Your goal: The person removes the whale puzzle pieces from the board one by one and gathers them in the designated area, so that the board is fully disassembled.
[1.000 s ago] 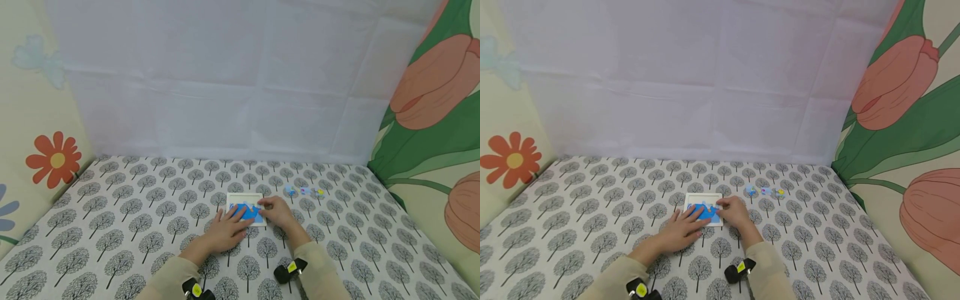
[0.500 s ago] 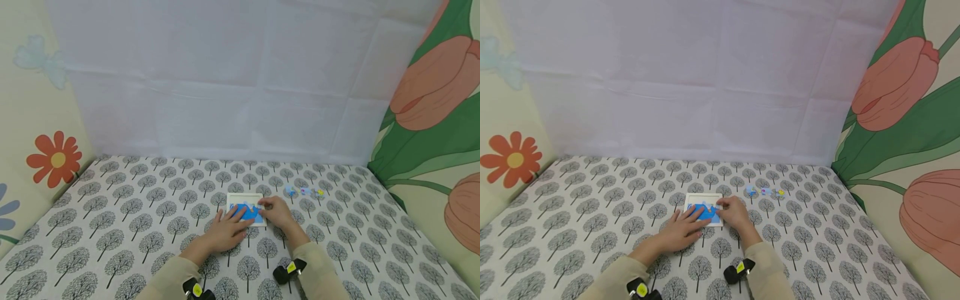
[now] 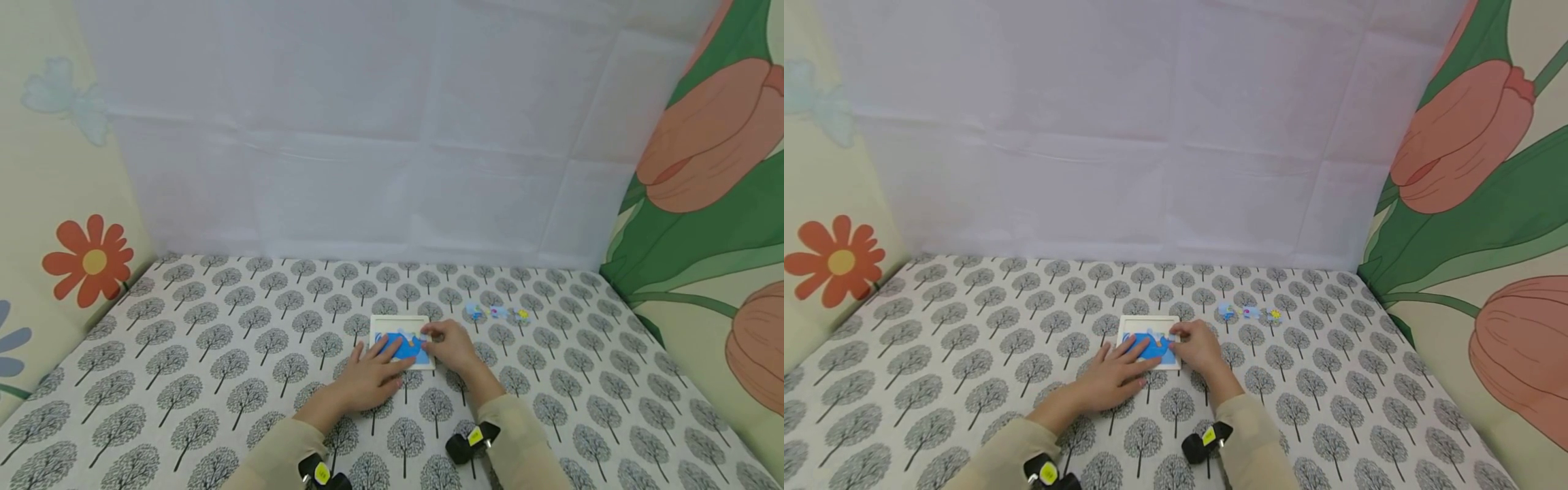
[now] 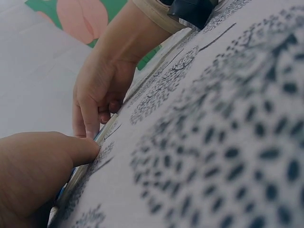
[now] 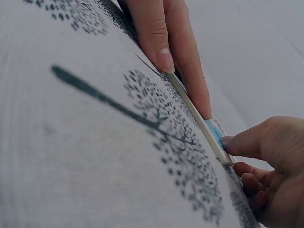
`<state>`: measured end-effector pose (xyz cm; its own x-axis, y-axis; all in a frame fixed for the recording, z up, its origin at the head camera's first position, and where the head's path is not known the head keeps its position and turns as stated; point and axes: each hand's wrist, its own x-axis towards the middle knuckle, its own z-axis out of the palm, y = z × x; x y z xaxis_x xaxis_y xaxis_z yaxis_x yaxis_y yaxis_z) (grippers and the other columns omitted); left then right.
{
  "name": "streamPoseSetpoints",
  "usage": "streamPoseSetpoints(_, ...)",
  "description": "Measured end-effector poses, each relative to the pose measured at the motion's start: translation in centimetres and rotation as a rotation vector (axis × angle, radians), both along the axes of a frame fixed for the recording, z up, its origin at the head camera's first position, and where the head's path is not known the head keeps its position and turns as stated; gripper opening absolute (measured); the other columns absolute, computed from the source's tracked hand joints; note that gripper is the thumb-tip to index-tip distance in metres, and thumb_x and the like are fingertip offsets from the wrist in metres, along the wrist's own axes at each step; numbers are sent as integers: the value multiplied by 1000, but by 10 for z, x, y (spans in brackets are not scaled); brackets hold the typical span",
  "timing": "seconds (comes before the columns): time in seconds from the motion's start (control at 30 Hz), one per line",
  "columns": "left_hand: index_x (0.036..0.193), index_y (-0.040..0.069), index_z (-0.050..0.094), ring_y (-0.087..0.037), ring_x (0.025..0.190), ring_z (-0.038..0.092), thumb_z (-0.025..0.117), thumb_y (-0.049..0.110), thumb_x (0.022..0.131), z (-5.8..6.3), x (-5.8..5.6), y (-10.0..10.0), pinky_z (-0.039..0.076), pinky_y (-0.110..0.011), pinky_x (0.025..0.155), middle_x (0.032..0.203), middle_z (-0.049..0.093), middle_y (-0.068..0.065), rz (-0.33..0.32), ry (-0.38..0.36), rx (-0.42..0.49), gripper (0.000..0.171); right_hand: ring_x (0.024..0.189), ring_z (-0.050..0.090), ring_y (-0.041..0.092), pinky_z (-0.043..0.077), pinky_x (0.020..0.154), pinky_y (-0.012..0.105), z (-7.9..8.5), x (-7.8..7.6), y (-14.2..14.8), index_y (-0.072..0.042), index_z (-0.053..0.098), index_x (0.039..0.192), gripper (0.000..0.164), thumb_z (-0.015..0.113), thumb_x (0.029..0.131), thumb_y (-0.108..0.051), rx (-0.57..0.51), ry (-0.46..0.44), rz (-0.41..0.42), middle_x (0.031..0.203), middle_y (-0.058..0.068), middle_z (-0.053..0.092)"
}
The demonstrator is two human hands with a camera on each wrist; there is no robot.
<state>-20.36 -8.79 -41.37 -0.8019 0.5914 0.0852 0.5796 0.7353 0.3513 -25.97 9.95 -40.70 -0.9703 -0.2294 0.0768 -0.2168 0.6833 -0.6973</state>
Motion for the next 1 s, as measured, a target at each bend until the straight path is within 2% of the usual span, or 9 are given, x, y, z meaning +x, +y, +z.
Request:
streamPoseSetpoints(0.47,132,20,39,-30,128,8,39,30,92,0,0,0,3,-56,95,141,18,-10,0,-2,-7,41,82,49,23,41,68,38,-2,0,-1,-11,64,93,19,65,74,-12,-32,-3,-19,89,5,51)
streamPoseSetpoints(0.67,132,20,39,-30,127,8,39,30,92,0,0,0,3,-56,95,141,19,-10,-1,4,-5,41,78,50,19,43,67,34,-4,-1,-2,-8,65,90,16,64,74,-7,-142,-1,-63,87,3,53)
streamPoseSetpoints(1.0,131,20,40,-30,127,8,40,29,91,1,1,0,3,-56,95,140,19,-10,7,-8,-3,41,64,50,15,44,57,27,-6,-2,-2,-5,63,84,9,60,77,-1,-266,32,-29,71,0,55)
